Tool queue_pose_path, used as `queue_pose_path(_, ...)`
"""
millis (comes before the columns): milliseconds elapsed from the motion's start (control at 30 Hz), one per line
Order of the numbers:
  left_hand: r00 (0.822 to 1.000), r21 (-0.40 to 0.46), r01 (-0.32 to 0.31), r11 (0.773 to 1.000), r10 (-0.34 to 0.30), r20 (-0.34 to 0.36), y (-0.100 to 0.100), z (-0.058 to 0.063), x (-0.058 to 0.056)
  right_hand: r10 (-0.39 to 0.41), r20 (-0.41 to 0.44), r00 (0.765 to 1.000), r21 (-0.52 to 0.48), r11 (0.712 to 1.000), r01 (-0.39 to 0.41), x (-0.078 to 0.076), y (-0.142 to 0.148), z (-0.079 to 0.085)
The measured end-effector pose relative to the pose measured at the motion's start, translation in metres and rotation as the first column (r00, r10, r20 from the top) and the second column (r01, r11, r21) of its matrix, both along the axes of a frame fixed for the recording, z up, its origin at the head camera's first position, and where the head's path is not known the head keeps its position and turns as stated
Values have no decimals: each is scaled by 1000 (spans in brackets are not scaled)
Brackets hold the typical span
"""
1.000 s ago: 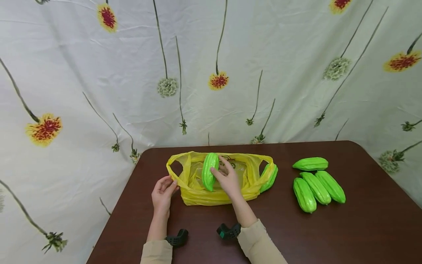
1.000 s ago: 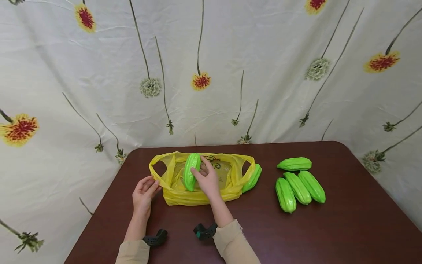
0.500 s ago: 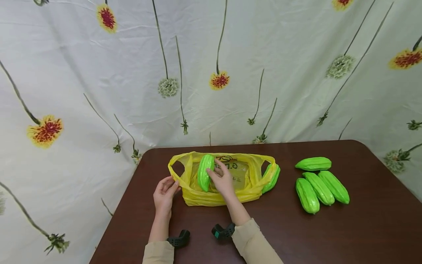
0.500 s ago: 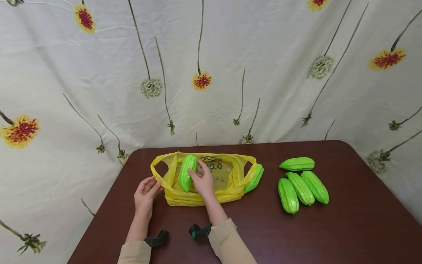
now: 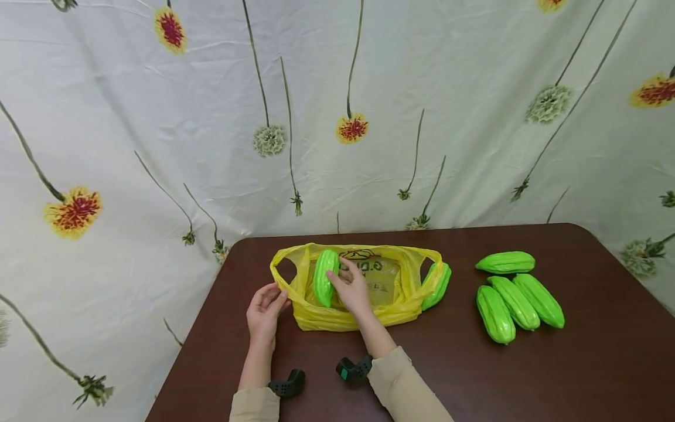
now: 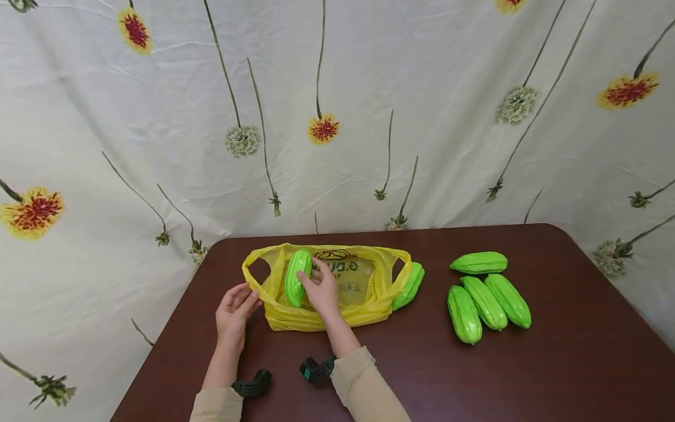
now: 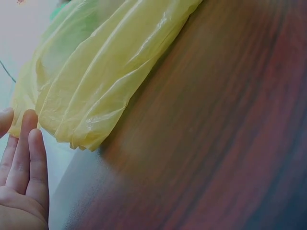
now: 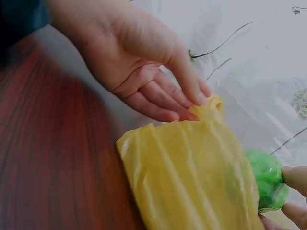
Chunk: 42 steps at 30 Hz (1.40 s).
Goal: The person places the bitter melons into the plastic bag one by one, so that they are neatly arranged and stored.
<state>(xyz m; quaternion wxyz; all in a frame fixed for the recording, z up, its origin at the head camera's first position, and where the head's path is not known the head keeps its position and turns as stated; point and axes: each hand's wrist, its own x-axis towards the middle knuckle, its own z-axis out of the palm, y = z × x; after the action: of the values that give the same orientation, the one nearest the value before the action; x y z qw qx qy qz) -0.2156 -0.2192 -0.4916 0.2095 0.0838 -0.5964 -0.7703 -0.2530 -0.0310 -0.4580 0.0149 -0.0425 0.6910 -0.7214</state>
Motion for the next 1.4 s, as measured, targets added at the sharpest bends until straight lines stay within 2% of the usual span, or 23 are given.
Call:
queue_pose_path(133,1000,6,3,1000,-3,-4,0,0,0,10,9,1000,15,1000,-10,-1,-2,-5)
queue_pose_path(367,1000,5,4,1000,-4,-22,1,1,-1,80,61,995,-60,995,-77,-2,-2,-9)
queue_pose_path(700,1000,5,9,1000,-9,-9,1,0,1,118,19,993,-19,993,-117,0,2,-14)
queue_pose_path(867,1000,0,10,1000,-10,-7,0,-1,1,133,-19,991,-15,991,-133,3,11,4)
queue_pose_path(1067,1000,-7,10,1000,-10,-9,0,0,0,115,-84,990,19,993,-113,22,31,56)
queue_pose_path(1167,1000,-6,10,1000,-10,-6,0,0,0,94,-98,991,23,996,-92,28,42,73)
queue_pose_path(1300,1000,-4,9,1000,-9,0,0,-1,-1,65,-102,993,17,998,-64,30,57,85)
queue_pose_path(1400,1000,-5,8,1000,-8,4,-1,-1,-1,42,-112,993,7,999,-42,21,69,77)
